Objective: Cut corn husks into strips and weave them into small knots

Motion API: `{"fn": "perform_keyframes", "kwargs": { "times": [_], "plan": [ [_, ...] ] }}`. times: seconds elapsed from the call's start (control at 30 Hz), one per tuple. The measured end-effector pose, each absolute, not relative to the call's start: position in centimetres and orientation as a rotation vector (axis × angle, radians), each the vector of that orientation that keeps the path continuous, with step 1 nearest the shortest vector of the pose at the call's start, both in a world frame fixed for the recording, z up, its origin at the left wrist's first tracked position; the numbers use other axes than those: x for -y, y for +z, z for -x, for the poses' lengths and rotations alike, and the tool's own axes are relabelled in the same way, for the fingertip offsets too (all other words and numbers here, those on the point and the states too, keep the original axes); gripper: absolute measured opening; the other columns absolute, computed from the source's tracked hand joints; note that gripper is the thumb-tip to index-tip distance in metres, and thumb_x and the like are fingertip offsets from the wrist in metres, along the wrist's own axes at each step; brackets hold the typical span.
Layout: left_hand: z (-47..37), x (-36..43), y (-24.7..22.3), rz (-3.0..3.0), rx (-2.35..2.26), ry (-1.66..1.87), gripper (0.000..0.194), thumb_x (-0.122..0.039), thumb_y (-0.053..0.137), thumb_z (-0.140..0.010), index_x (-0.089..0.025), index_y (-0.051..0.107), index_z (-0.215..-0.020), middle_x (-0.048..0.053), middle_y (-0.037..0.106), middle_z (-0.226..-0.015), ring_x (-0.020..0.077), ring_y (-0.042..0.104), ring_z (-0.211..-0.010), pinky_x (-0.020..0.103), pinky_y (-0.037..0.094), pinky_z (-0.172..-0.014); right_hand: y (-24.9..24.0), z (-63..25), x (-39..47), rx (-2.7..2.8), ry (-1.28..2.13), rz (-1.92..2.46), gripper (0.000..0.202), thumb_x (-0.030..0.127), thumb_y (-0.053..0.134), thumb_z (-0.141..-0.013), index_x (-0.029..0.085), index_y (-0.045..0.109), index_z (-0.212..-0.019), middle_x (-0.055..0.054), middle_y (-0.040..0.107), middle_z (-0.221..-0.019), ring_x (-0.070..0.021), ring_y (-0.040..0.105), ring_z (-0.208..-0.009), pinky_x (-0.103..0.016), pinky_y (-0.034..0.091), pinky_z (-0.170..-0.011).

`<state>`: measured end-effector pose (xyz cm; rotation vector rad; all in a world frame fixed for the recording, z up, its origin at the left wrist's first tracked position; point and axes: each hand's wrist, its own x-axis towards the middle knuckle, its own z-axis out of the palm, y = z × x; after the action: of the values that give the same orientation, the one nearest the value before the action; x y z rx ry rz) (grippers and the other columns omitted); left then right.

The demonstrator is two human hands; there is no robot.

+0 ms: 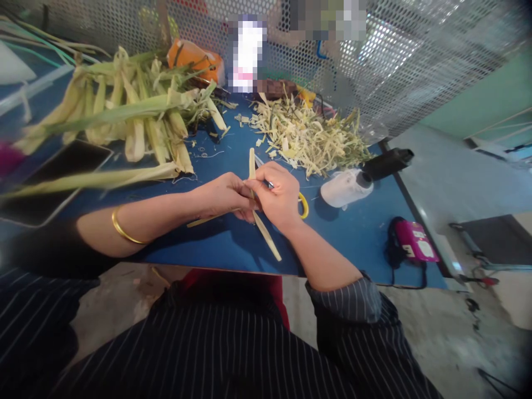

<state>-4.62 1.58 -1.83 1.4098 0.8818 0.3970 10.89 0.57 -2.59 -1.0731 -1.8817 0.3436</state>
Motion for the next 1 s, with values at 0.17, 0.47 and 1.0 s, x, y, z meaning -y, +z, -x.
{"fn": "perform_keyframes", "kwargs": {
  "times": [0.17,0.47,1.0],
  "plan": [
    [4.3,-1.3,-1.8,-1.336,-0.902,0.471,0.012,-0.026,0.069,-0.075,-0.015,0.072,-0.069,0.006,0.073,-0.065,0.0152,0.068,-0.062,0.027,0.055,-0.066,-2.3,-11.2,-0.9,1.883,0.398,1.117,0.019,0.025,0.061,-0.085,0.021,0.059,-0.067,0.0,0.063,-0.076,-0.0135,0.06,-0.075,-0.03,0.047,-0.075],
    [4.7,-2.1,-1.2,-1.012,-0.896,0.801,0.029,-0.041,0.067,-0.081,-0.013,0.072,-0.09,0.012,0.075,-0.078,0.0185,0.072,-0.071,0.028,0.057,-0.071,1.4,-14.4,-0.9,1.757,0.411,1.289,0.041,0.05,0.046,-0.093,0.021,0.067,-0.073,-0.003,0.065,-0.075,-0.0152,0.061,-0.076,-0.029,0.045,-0.073],
    [4.7,-2.5,-1.6,-0.922,-0.968,0.955,0.019,-0.029,0.068,-0.079,-0.012,0.069,-0.089,0.009,0.075,-0.077,0.0175,0.072,-0.075,0.027,0.056,-0.075,-0.2,-13.9,-1.6,2.271,0.531,1.365,0.03,0.03,0.053,-0.091,0.019,0.063,-0.065,0.0,0.061,-0.07,-0.0116,0.054,-0.065,-0.027,0.038,-0.066]
  ]
}}
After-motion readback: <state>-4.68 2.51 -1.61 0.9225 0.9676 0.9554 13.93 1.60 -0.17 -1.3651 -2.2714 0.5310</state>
